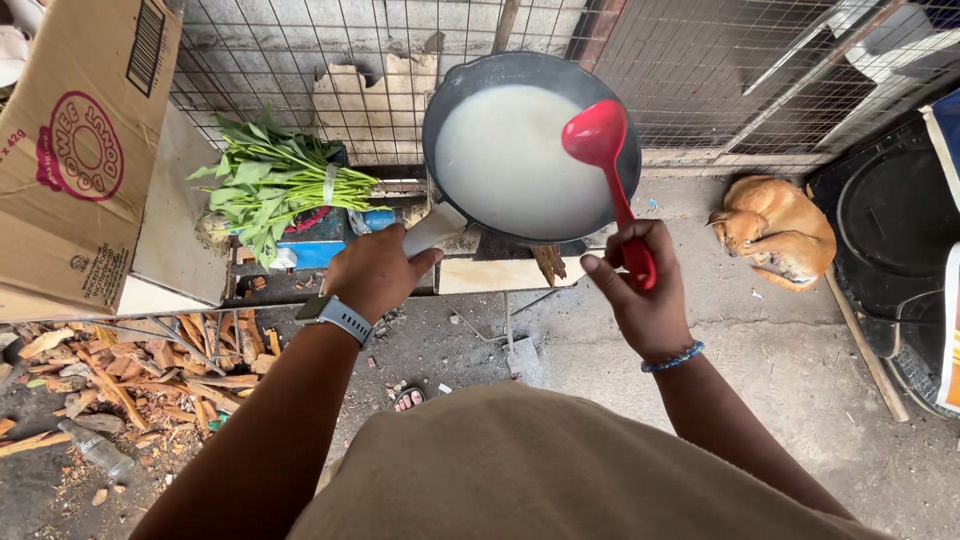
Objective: Stirring a liquid in a pan over a small stove.
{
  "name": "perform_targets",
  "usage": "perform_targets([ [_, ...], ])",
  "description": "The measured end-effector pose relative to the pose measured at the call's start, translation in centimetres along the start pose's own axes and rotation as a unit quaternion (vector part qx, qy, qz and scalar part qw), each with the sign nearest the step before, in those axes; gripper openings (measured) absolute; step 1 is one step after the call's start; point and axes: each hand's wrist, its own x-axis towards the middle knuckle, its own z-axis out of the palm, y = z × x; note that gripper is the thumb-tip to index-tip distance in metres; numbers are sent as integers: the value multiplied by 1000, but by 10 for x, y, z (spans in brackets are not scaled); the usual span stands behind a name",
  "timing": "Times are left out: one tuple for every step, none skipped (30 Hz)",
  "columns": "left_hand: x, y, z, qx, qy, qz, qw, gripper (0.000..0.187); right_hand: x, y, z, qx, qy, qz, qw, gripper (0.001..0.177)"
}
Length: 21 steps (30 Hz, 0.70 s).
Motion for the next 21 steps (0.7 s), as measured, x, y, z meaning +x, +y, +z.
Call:
perform_targets([
  [1,-1,1,-1,8,7,1000,57,1,2,1,-22,24,-28,999,36],
  [0,1,-1,-2,9,6,1000,57,3,2,1,-22,22,-29,999,36],
  [-2,2,-2,1,6,6,1000,56,4,3,1,-23,50,0,998,29],
  [-4,3,-4,2,2,5,1000,55,6,3,1,-25,77,31,996,23],
  [-4,2,-2,1,3,2,1000,55,6,3,2,-25,74,30,996,23],
  [-3,2,-2,4,1,5,1000,55,6,3,3,-22,76,29,996,20],
  [-3,2,-1,7,-1,8,1000,55,7,3,4,-19,78,28,996,19],
  [-2,2,-1,7,0,7,1000,55,7,2,6,-19,77,27,996,19],
  [-2,1,-1,11,6,10,1000,55,7,1,7,-26,79,32,996,19],
  [-2,1,0,14,11,13,1000,55,7,1,9,-34,79,37,996,19],
  [-2,2,0,13,12,11,1000,55,8,-1,11,-34,78,37,996,19],
  [-2,2,0,16,5,5,1000,55,8,-2,13,-28,79,33,996,18],
  [-3,3,0,18,-2,-1,1000,55,8,-3,14,-22,81,29,996,18],
  [-2,3,0,18,-2,-1,1000,55,9,-4,15,-22,81,29,996,18],
  [-2,2,1,17,1,-2,1000,55,9,-5,15,-17,83,26,996,17],
  [-2,2,1,16,3,-3,1000,55,10,-7,16,-11,86,23,996,15],
  [-1,2,1,17,3,-2,1000,55,10,-7,16,-11,87,23,996,15],
  [0,1,2,16,6,1,1000,55,10,-8,16,-11,86,21,996,15],
  [0,1,3,16,8,4,1000,55,11,-8,16,-11,86,20,996,15],
  [0,1,2,16,8,4,1000,55,11,-8,16,-11,86,20,996,15],
  [-1,2,1,13,4,0,1000,55,11,-9,15,-14,89,18,996,15],
])
